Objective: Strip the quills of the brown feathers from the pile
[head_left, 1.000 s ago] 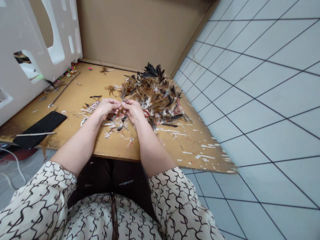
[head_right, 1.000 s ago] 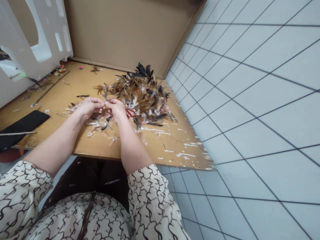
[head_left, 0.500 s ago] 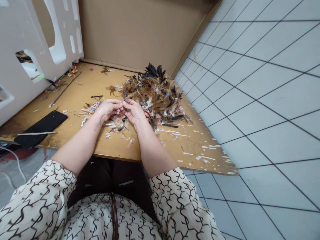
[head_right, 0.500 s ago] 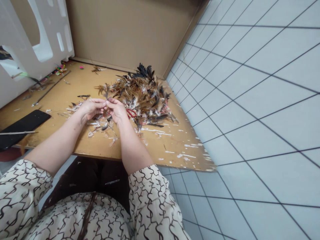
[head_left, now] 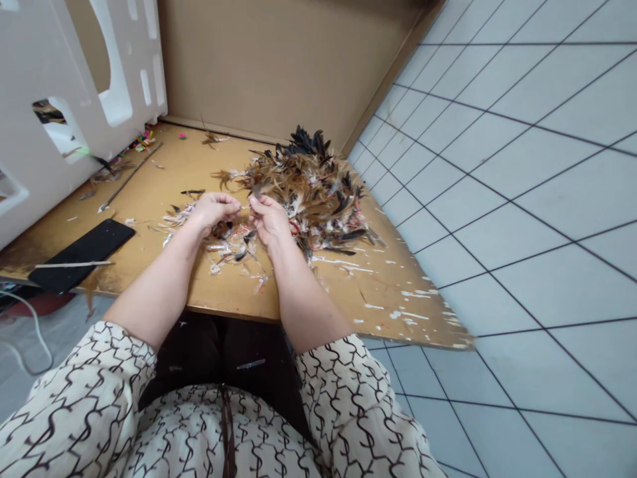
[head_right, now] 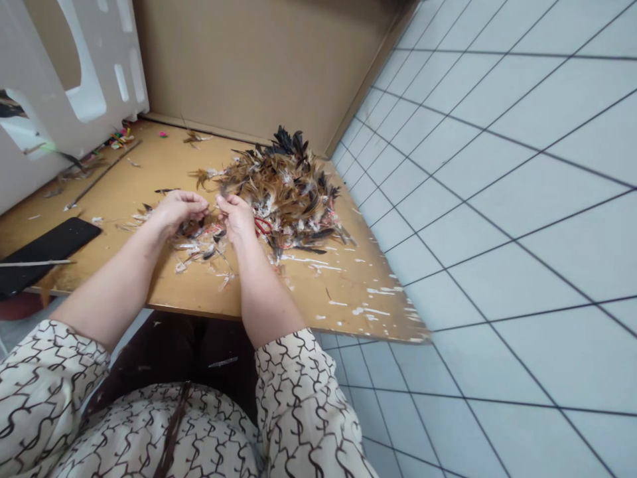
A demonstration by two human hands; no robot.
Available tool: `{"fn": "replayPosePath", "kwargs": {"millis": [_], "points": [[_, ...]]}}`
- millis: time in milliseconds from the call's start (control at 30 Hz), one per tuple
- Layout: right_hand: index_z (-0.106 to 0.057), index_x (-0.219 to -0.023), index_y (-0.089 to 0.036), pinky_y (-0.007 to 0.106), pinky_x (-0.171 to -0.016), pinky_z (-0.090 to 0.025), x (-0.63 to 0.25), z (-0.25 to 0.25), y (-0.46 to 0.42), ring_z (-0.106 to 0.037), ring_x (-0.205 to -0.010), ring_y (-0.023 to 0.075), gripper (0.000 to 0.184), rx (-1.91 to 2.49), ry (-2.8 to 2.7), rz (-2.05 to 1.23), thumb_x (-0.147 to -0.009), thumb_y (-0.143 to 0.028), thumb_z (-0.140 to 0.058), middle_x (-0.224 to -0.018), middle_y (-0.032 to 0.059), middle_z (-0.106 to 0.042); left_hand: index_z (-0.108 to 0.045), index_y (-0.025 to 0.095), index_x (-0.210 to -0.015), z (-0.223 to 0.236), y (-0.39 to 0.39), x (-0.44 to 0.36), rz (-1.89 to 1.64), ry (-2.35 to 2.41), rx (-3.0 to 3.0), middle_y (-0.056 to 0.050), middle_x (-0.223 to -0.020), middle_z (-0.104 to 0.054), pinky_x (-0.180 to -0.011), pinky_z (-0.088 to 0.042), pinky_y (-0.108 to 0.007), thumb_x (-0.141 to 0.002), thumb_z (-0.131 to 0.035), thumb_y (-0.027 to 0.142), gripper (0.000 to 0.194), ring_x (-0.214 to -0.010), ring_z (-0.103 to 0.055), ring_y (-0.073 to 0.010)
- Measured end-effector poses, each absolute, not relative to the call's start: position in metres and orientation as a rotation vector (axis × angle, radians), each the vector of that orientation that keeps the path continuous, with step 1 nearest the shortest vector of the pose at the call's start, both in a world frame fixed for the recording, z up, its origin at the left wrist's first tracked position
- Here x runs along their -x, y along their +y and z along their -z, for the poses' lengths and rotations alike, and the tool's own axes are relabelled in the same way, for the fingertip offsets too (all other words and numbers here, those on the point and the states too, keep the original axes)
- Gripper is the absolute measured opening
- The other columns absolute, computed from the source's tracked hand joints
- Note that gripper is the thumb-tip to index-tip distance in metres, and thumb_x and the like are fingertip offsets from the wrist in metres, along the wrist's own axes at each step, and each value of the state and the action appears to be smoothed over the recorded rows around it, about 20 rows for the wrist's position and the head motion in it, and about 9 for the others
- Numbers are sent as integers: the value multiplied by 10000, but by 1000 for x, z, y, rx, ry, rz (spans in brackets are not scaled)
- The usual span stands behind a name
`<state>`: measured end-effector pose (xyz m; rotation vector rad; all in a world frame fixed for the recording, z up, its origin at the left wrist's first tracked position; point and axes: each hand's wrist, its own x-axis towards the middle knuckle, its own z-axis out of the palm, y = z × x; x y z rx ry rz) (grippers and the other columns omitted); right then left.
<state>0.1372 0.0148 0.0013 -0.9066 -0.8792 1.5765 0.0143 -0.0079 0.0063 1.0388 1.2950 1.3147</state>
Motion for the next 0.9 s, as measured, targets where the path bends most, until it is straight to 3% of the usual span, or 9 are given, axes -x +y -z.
{"fn": "replayPosePath", "kwargs": {"millis": [100, 233, 400, 600, 733, 900], "points": [[-493, -560, -163, 130, -394, -327, -141, -4, 16, -395, -417, 14, 176, 926, -820, -1534, -640, -80, -626, -480, -91, -496, -577, 132, -551, -2, -1, 1, -1482, 1643, -1080, 35, -460, -491, -530, -366, -217, -620, -605, 126, 76, -443, -410, -68], [-456, -545, -161, 130, -388, -327, -143, -7, 16, -402, -426, 14, 203, 949, -814, -1529, -654, -87, -610, -511, -80, -515, -639, 132, -706, 6, 8, 16, -1505, 1925, -1215, -10, -639, -590, -651, -409, -256, -642, -588, 176, 93, -593, -514, -118], [-475, -565, -157, 129, -394, -321, -140, -5, 14, -392, -428, 13, 178, 967, -881, -1538, -645, -97, -621, -497, -81, -488, -681, 127, -875, 10, 6, 8, -1129, 1921, -1661, -93, -839, -664, -758, -429, -307, -689, -519, 160, 249, -770, -582, -191], [-435, -526, -164, 133, -390, -300, -139, 0, 14, -359, -419, 14, 251, 941, -963, -1570, -591, -129, -676, -457, -92, -430, -705, 183, -905, 18, 5, -1, -678, 1943, -2254, -110, -968, -668, -893, -377, -392, -598, -512, 69, 380, -997, -528, -280], [-438, -523, -163, 134, -387, -299, -138, 0, 14, -354, -416, 14, 246, 939, -961, -1581, -586, -128, -673, -452, -92, -429, -691, 168, -675, 17, 8, 4, -783, 1978, -2132, -108, -828, -667, -850, -399, -378, -545, -504, 24, 269, -943, -544, -272], [-454, -533, -160, 134, -383, -293, -139, -2, 14, -362, -416, 15, 219, 952, -934, -1587, -601, -116, -658, -454, -89, -440, -619, 160, -617, 5, 8, 9, -1443, 1821, -1351, -1, -544, -551, -604, -422, -269, -590, -461, 44, 198, -540, -506, -128]]}}
